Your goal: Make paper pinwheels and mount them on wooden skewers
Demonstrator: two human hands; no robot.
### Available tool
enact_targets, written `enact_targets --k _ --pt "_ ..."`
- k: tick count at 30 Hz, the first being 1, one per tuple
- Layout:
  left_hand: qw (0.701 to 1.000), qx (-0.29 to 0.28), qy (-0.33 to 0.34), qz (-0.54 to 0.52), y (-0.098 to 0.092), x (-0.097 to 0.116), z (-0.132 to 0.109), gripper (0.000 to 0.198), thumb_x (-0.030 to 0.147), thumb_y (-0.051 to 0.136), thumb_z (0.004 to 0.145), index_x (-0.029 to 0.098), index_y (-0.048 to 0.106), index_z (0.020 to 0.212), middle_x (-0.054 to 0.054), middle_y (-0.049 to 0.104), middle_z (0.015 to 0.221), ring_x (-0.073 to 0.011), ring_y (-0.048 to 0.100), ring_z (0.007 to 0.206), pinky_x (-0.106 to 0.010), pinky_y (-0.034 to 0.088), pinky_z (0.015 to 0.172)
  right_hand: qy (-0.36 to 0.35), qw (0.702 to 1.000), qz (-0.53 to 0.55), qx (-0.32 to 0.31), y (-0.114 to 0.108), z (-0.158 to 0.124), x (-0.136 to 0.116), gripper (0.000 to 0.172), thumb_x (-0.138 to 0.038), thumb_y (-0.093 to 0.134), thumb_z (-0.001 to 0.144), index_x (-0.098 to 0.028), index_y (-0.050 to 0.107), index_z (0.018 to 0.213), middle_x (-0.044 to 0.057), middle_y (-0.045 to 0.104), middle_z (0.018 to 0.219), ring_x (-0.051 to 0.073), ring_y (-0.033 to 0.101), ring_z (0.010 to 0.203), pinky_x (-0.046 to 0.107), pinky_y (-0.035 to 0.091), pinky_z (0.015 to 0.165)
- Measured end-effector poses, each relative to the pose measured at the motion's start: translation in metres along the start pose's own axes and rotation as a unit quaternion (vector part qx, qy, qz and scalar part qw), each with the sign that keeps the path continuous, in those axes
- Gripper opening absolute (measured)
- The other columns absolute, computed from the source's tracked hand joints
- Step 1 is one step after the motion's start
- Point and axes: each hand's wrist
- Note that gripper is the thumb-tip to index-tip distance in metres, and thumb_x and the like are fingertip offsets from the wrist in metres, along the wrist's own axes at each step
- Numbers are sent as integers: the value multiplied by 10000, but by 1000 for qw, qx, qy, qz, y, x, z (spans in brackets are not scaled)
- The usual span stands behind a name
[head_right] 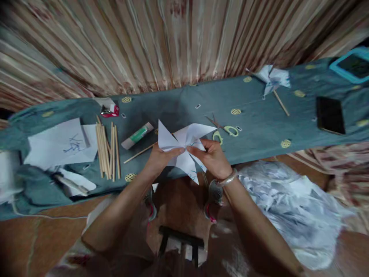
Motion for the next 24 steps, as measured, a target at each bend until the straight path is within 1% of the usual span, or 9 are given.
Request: enact_targets --k 4,10,13,18,24 --pt "1000 3 4 -6 1 2 -2 322 295 830 521 131 711 771 -63 725 770 -186 640 669 -296 515 640 -7 1000 -13 0 -1 2 1 372 -478 788 594 -165 589 572 -35 511 540 78 385 494 224 315 446" --pt "1000 3 20 5 1 -4 1 289 304 831 521 139 708 724 -59 721 746 -187 638 659 -293 509 627 0 1000 -25 12 0 2 1 387 -459 808 562 -171 550 537 -47 475 503 74 367 475 220 299 425" --pt "1000 0 7 -4 1 -4 1 313 305 843 502 135 714 731 -60 725 741 -188 640 661 -298 515 634 10 1000 -16 15 2 2 0 373 -453 803 561 -173 557 549 -44 492 502 78 380 466 223 313 417" --pt "999 -6 -18 -28 2 3 -1 318 295 849 469 138 717 712 -48 727 725 -181 637 645 -302 514 633 13 1000 -8 26 3 2 -1 337 -425 783 568 -173 561 552 -41 508 505 77 388 454 224 321 410" --pt "999 4 -6 -48 4 2 -2 256 247 833 489 153 718 698 -17 718 697 -153 624 610 -280 503 611 -3 1000 -11 29 3 3 0 325 -413 771 590 -175 554 544 -43 507 502 74 391 450 219 315 407"
Point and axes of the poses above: each hand's wrist, its own z-axis towards the middle knuckle, its own y-axis out of the palm, x = y × z
